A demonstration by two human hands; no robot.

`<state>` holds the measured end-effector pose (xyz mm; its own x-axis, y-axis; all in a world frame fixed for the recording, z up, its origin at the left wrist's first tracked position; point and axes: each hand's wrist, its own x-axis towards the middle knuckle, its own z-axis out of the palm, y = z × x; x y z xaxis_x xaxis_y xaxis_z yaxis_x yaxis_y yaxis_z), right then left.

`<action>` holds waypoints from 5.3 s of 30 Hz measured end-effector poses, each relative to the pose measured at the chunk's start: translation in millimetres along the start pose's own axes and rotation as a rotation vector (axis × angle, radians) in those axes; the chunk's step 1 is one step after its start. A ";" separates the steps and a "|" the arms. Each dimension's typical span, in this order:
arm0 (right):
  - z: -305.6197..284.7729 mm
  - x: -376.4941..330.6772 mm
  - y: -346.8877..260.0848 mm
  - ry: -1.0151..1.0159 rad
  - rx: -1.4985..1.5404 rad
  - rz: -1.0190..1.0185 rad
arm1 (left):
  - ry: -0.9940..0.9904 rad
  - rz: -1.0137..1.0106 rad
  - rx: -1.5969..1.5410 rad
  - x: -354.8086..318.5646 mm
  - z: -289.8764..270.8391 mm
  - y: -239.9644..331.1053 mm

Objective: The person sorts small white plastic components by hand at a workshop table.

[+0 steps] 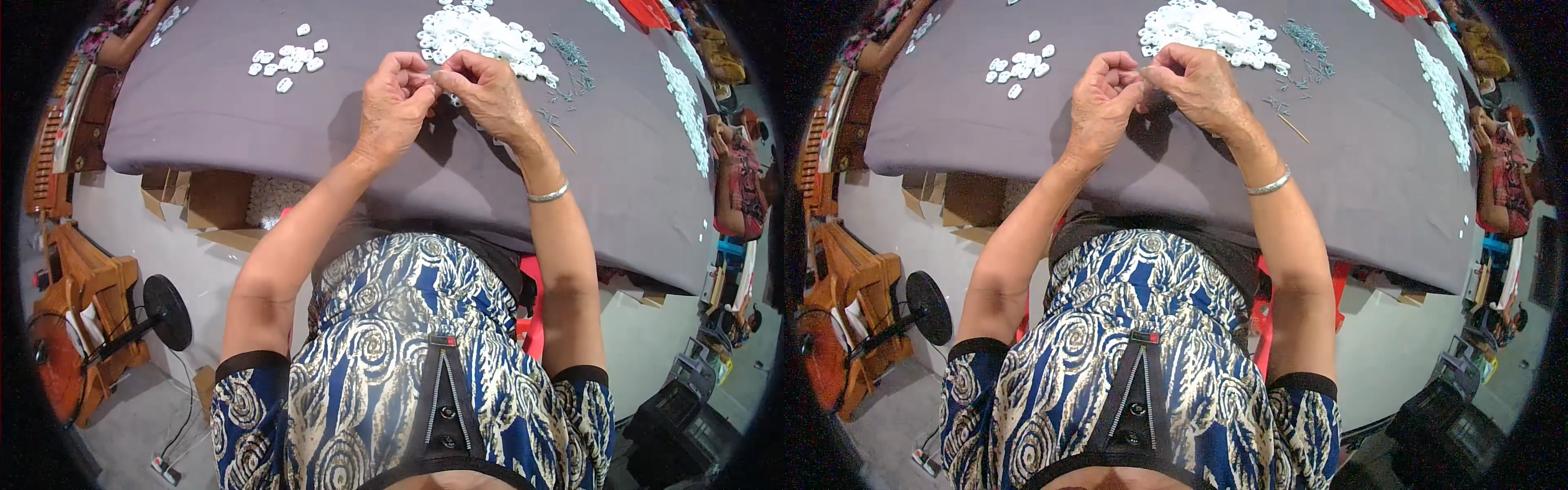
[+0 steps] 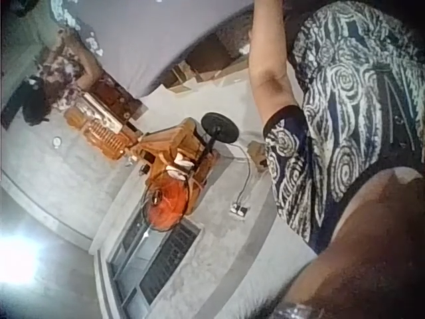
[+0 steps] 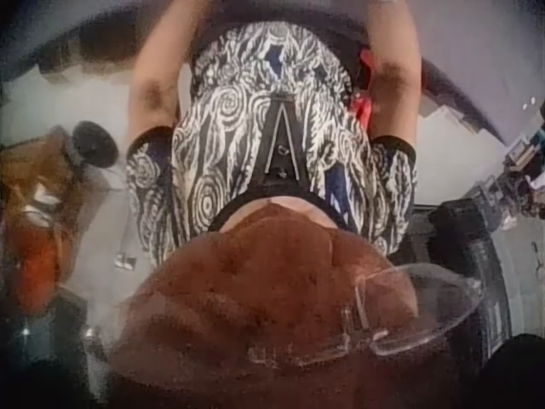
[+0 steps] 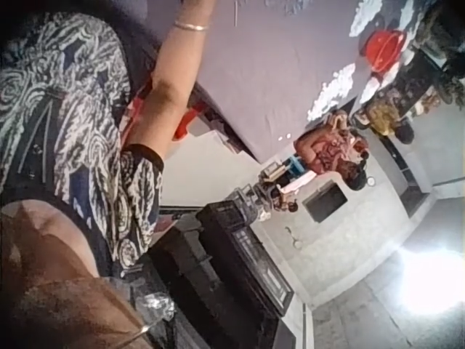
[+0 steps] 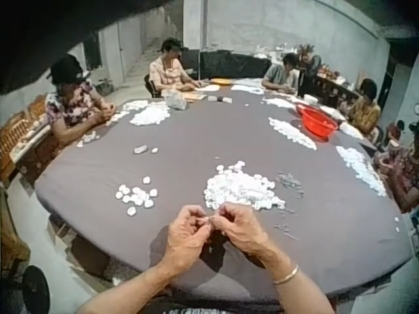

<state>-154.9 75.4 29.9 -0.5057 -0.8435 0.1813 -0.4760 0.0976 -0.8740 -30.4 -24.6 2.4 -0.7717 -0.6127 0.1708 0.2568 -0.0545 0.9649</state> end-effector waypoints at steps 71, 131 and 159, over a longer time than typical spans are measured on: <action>-7.3 -2.0 -3.2 0.065 -0.112 0.014 | 0.158 0.013 0.135 11.6 -20.6 6.0; -14.2 -6.3 -10.2 -0.058 0.251 0.098 | -0.124 -0.008 0.238 -0.4 -5.7 9.6; -12.7 -6.9 -8.8 -0.119 0.074 0.008 | -0.106 0.003 0.255 -0.5 -5.0 8.0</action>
<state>-156.3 87.1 42.1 -0.4180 -0.9000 0.1234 -0.4159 0.0688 -0.9068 -25.0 -28.6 9.1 -0.8314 -0.5255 0.1807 0.1149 0.1556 0.9811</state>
